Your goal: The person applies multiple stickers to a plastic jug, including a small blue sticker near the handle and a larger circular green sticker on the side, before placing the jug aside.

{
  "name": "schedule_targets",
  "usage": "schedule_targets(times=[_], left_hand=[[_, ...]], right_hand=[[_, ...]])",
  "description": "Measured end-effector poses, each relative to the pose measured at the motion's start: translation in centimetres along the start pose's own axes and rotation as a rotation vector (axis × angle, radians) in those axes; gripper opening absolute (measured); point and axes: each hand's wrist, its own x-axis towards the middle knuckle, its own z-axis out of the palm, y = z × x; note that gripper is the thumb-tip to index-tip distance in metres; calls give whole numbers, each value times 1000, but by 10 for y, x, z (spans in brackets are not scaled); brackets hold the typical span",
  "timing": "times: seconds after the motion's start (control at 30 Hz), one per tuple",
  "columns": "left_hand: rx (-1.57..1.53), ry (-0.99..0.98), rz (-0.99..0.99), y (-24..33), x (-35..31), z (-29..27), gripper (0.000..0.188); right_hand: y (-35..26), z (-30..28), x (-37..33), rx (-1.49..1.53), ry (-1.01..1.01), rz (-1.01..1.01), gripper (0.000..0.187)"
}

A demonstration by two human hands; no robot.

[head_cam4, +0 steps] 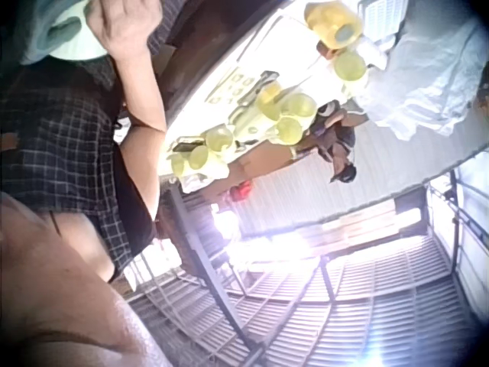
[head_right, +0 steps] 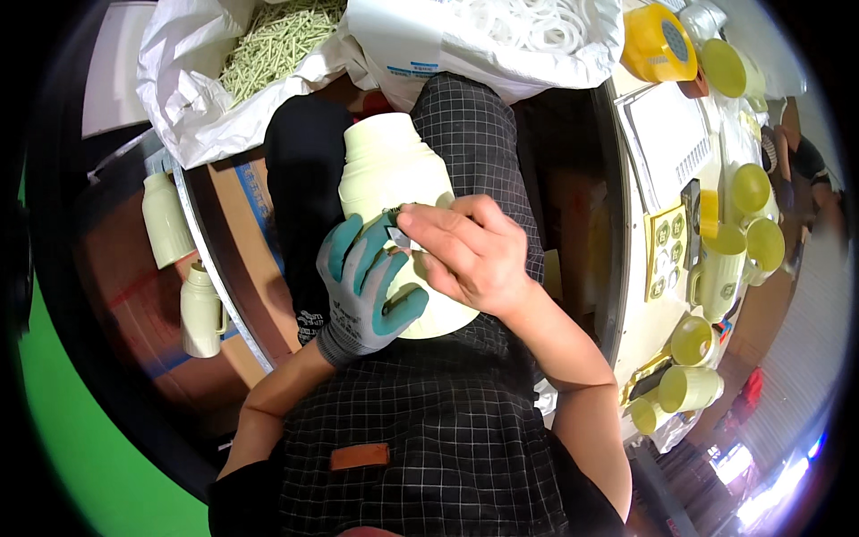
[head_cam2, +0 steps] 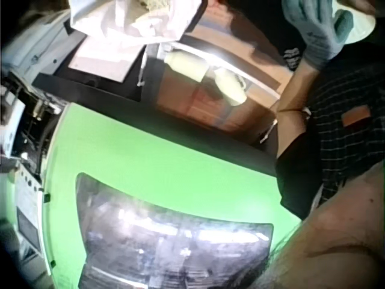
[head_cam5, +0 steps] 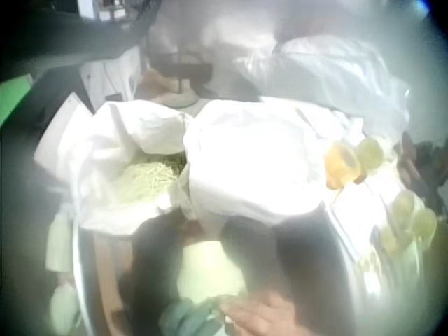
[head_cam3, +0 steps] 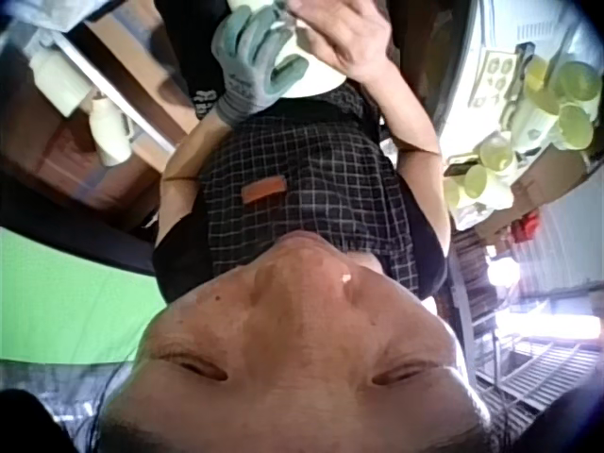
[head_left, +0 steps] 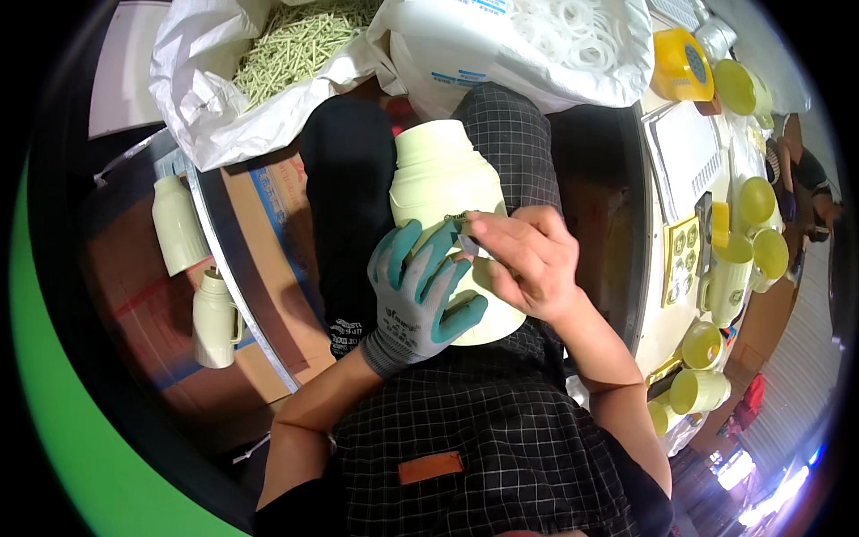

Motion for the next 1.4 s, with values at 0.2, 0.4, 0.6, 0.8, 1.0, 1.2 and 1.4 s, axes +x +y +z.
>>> schedule_targets(times=[0.2,0.4,0.6,0.8,1.0,1.2,1.4], left_hand=[[-152,307,30,-41,68,-30,44],[-957,-365,-411,-105,158,-42,40],[-610,-402,-473,-119,156,-4,44],[-94,-204,223,-13,215,7,50],[-90,-402,706,149,262,141,39],[106,-448,765,233,270,280,45],[141,-566,724,237,268,298,47]], right_hand=[[10,19,-48,292,252,446,29],[-43,18,-37,691,308,231,25],[-1,-69,-94,940,561,993,23],[112,-168,-242,115,891,1128,15],[152,-202,-256,-581,650,1306,17],[166,-205,-257,-733,554,1170,16],[171,-207,-262,-684,545,1083,22]])
